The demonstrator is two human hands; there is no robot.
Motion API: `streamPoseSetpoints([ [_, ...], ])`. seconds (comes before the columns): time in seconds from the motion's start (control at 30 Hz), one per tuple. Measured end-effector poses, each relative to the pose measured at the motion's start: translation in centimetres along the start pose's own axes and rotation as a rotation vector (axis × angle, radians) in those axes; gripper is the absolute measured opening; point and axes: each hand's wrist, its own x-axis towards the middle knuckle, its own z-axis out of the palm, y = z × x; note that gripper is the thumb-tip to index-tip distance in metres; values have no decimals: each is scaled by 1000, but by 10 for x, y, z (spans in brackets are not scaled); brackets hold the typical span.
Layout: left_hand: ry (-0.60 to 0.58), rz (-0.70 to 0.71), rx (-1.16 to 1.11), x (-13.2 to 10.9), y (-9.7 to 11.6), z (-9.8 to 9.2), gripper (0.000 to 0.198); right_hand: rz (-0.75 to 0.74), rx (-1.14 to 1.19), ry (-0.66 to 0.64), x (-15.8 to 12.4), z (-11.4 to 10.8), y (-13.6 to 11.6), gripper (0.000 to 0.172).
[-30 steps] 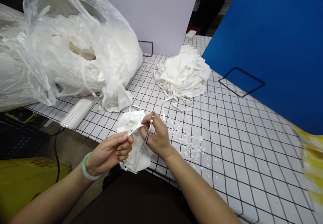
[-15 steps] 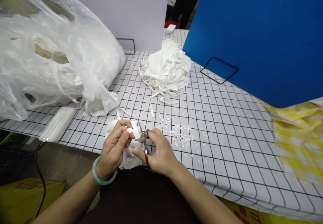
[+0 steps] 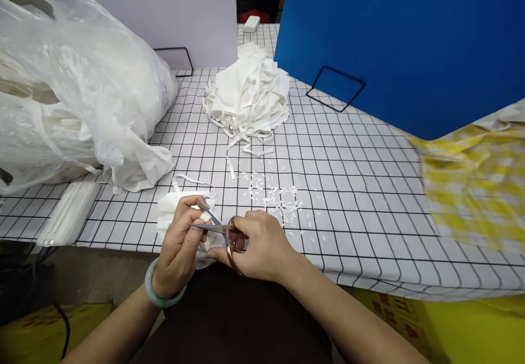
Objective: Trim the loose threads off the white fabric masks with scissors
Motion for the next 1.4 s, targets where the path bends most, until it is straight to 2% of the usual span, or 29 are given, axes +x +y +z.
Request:
streamPoseSetpoints([
  [0.7,-61,96,58,3,0,5,22,35,81,24,-1,0,0,58],
  [0.83,-113,124,61,9,-1,14,21,113,78,46,-12,-3,7,58],
  [1.03,-265,158,16,21,-7,39,21,298,133,124,-40,-3,27,62],
  [1.2,-346,140,-20,23,-14,58,20,505,304,139,-57,1,44,61],
  [1.3,-330,82,-5,22,-10,49,21,585,438,159,-61,-6,47,51],
  [1.4,-291,33,90,18,-8,12,22,460,426,192,-54,-13,42,45],
])
